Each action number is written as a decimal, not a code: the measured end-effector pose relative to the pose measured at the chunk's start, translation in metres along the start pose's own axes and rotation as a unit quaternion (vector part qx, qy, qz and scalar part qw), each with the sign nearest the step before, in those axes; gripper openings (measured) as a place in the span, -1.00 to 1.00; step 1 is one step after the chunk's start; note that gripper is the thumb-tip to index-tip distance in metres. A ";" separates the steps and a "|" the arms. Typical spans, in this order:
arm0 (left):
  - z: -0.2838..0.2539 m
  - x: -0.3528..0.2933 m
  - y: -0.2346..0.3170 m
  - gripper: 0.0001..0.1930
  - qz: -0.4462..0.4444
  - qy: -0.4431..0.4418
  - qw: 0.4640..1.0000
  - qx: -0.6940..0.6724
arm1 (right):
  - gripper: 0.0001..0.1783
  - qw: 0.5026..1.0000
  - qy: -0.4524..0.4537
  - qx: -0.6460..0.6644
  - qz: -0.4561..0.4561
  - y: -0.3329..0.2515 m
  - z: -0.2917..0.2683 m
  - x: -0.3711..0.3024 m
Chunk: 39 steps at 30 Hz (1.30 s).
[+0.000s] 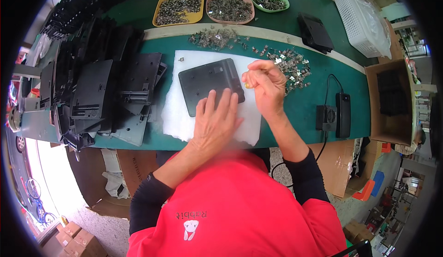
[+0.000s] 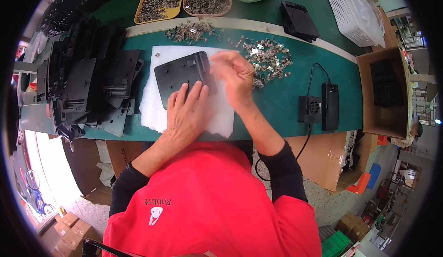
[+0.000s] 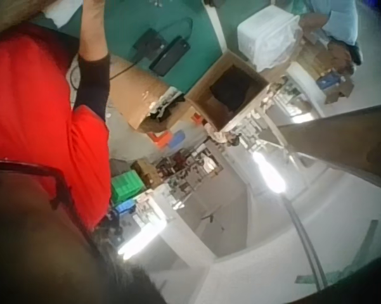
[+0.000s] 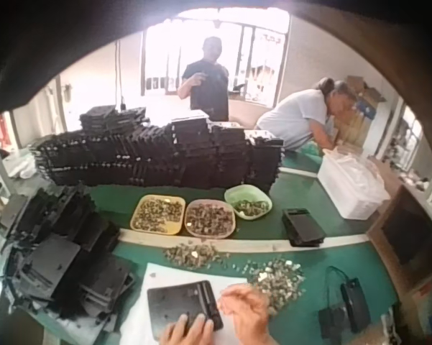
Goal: The person assembles a black rectangular electronic device by inserting small metal components into slots on its surface. They repeatedly pick up components from a pile on the table and place them into the device, occasionally flipping the device over to access different sides. The person works at a green table with multiple trays of parts and stacks of similar devices nearby.
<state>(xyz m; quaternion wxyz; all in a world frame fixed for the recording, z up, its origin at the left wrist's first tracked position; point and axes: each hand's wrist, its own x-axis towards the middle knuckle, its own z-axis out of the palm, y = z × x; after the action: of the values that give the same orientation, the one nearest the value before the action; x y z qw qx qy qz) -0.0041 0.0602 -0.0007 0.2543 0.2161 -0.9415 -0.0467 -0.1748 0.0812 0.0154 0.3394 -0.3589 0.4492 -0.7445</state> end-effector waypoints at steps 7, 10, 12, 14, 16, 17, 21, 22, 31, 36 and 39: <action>0.004 -0.009 0.002 -0.24 -0.016 -0.039 0.999 -0.020 | -0.36 0.997 -0.045 -0.023 -0.064 0.020 0.021 0.009; 0.002 -0.008 0.002 -0.29 -0.019 -0.034 0.999 -0.030 | -0.36 0.996 -0.075 -0.014 -0.037 0.022 0.020 0.014; 0.001 -0.007 0.002 -0.35 -0.026 -0.033 0.999 -0.033 | -0.36 0.989 -0.078 -0.117 -0.042 0.022 0.022 0.015; 0.001 -0.008 0.001 -0.35 -0.022 -0.032 0.999 -0.035 | -0.36 0.980 -0.082 -0.178 -0.030 0.020 0.026 0.017; -0.001 -0.006 0.000 -0.35 -0.017 -0.034 0.999 -0.036 | -0.37 0.976 -0.084 -0.200 -0.008 0.017 0.032 0.027; -0.002 -0.005 -0.001 -0.33 -0.016 -0.040 0.998 -0.038 | -0.36 0.987 -0.068 -0.144 0.021 0.017 0.032 0.032; -0.008 0.000 -0.003 -0.27 -0.032 -0.058 0.997 -0.051 | -0.33 0.994 0.001 0.064 0.094 0.012 0.027 0.056; -0.009 0.003 -0.004 -0.25 -0.039 -0.058 0.996 -0.050 | -0.32 0.988 0.021 0.112 0.105 0.010 0.023 0.062; -0.006 0.016 -0.010 -0.28 -0.030 -0.057 0.998 -0.006 | -0.27 0.990 0.009 -0.009 0.137 0.020 0.038 0.096; -0.002 0.014 -0.008 -0.33 -0.030 -0.056 0.998 0.022 | -0.31 0.990 -0.020 -0.088 0.106 0.028 0.048 0.091; -0.001 0.016 -0.008 -0.39 -0.031 -0.043 0.998 0.025 | -0.36 0.976 -0.063 -0.204 0.045 0.041 0.044 0.085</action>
<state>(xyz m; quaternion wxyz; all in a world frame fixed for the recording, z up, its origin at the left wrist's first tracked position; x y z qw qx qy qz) -0.0124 0.0459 0.0060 0.2062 0.2494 -0.9453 -0.0405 -0.1743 -0.0229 0.0125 0.3194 -0.4462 0.5852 -0.5970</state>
